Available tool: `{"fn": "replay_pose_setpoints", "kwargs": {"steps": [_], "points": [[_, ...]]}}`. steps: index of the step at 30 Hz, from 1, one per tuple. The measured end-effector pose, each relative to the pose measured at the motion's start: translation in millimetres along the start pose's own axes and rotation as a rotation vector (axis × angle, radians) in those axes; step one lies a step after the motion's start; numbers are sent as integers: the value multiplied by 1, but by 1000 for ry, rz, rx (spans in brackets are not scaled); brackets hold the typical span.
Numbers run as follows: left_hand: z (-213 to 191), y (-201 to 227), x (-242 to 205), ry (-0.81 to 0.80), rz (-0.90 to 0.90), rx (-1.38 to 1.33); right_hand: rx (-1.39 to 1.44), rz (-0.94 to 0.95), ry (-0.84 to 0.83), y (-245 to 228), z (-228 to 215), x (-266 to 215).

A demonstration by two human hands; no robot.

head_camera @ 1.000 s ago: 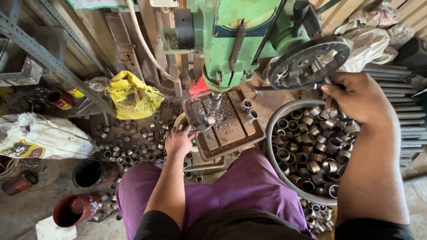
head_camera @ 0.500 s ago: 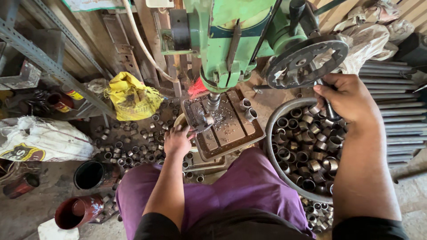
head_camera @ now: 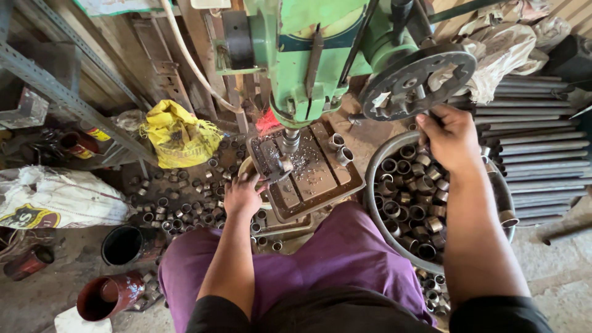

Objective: The person operates a green drill press to drill holes into small cylindrical metal parts. They pick parts from a large metal bowl, position them under the drill bit, and use the handwheel to lower the drill. After drilling, the parts are placed into a tray on the machine table.

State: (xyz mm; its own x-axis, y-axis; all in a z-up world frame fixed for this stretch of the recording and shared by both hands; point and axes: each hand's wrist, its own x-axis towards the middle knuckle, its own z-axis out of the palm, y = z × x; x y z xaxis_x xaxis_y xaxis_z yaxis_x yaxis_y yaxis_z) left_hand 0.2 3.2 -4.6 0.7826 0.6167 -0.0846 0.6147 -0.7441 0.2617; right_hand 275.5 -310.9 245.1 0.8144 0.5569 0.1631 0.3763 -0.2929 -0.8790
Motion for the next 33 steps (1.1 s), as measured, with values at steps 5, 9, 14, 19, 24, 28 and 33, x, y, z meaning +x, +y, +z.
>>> {"fn": "replay_pose_setpoints", "kwargs": {"steps": [5,9,14,19,24,28,33], "points": [[0,1,-1,-49,-20,22,-47,63,-69,-13,-21,4],[-1,1,0,-31,-21,18,-126,31,-101,-26,-31,2],[1,0,0,-11,-16,-18,-95,30,-4,-1,-7,3],[-3,2,-1,-22,-25,18,17,-39,27,22,2,6],[-1,2,0,-55,-58,-26,52,-92,5,27,3,9],[6,-2,1,-15,-22,1,92,-128,15,30,7,8],[20,-8,7,-2,3,29,106,-157,35,29,12,7]]}}
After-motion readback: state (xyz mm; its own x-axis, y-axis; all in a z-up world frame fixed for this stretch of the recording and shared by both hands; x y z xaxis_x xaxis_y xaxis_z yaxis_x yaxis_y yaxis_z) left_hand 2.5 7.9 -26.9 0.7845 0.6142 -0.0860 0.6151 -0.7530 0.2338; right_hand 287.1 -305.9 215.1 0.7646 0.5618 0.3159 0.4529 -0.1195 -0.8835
